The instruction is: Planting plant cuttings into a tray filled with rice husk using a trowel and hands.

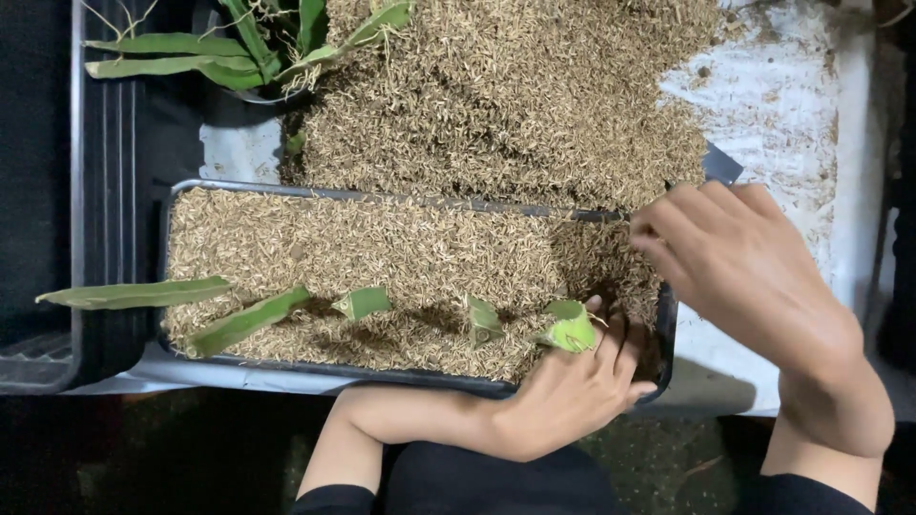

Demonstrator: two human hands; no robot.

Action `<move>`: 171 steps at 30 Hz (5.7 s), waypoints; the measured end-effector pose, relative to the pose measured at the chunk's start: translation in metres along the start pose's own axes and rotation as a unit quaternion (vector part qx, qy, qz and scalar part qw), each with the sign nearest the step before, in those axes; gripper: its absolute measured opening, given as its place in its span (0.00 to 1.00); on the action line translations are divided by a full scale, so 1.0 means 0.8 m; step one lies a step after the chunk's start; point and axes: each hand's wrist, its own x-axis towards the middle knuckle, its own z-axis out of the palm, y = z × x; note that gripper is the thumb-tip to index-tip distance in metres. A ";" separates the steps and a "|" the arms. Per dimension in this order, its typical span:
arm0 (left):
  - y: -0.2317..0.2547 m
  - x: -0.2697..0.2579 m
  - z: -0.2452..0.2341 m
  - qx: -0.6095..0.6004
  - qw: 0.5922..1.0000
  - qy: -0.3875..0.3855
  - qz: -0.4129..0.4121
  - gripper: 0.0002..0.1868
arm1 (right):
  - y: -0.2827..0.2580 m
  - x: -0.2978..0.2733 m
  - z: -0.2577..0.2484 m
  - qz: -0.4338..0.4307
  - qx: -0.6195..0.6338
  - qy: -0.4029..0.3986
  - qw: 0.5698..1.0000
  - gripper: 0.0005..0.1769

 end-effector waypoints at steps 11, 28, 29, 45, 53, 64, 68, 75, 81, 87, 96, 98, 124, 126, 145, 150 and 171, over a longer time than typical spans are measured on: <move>-0.007 0.005 -0.005 -0.068 0.997 0.022 -0.005 0.34 | -0.017 0.199 -0.034 -0.169 0.178 0.102 0.964 0.13; -0.001 -0.008 0.047 -0.202 0.977 -0.029 0.064 0.28 | -0.136 0.461 0.066 -0.342 0.046 0.102 0.933 0.21; -0.001 -0.008 0.047 -0.201 0.977 -0.027 0.061 0.28 | -0.142 0.461 0.061 -0.346 0.046 0.103 0.932 0.21; 0.003 -0.017 0.064 -0.290 0.956 0.010 0.049 0.15 | -0.160 0.531 0.058 -0.283 -0.082 0.317 0.902 0.20; 0.016 -0.019 0.089 -0.326 0.943 0.071 0.005 0.19 | -0.218 0.525 0.069 -0.336 0.146 0.075 0.928 0.31; 0.004 -0.015 0.062 -0.254 0.964 0.077 0.023 0.11 | -0.209 0.490 0.043 -0.294 0.254 0.206 0.898 0.16; -0.006 -0.012 0.039 -0.237 0.970 0.041 0.040 0.19 | -0.192 0.429 0.009 -0.303 0.237 0.171 0.907 0.19; -0.008 -0.012 0.027 -0.151 0.988 0.037 0.026 0.29 | -0.135 0.308 -0.028 -0.266 0.320 0.092 0.905 0.30; -0.007 -0.014 0.024 -0.134 0.990 0.004 0.036 0.32 | -0.058 0.190 -0.050 -0.180 0.356 0.216 0.891 0.19; -0.015 -0.002 0.001 -0.116 0.992 -0.026 0.036 0.42 | -0.002 0.053 -0.049 -0.051 0.349 0.246 0.903 0.14; -0.014 0.006 -0.011 -0.035 0.998 -0.038 0.047 0.46 | -0.015 -0.084 0.001 0.150 0.326 0.234 0.903 0.16; -0.012 0.002 -0.007 -0.026 0.998 -0.044 0.044 0.46 | -0.011 -0.092 0.025 0.124 0.271 0.219 0.929 0.13; -0.031 0.001 -0.037 -0.119 0.990 0.066 0.021 0.08 | -0.029 -0.071 0.063 -0.024 0.378 0.119 0.918 0.11; -0.032 -0.003 -0.039 -0.153 0.985 0.074 0.027 0.08 | -0.031 -0.066 0.062 -0.019 0.380 0.113 0.918 0.11; -0.046 -0.042 -0.045 -0.205 0.975 -0.003 0.088 0.18 | -0.038 -0.076 0.095 -0.012 0.374 0.174 0.911 0.17; -0.045 -0.028 -0.046 -0.183 0.980 -0.005 0.079 0.18 | -0.045 -0.080 0.081 0.001 0.390 0.180 0.903 0.13; -0.017 -0.005 -0.024 -0.261 0.965 -0.029 -0.012 0.17 | -0.041 -0.079 0.047 0.019 0.299 0.160 0.940 0.19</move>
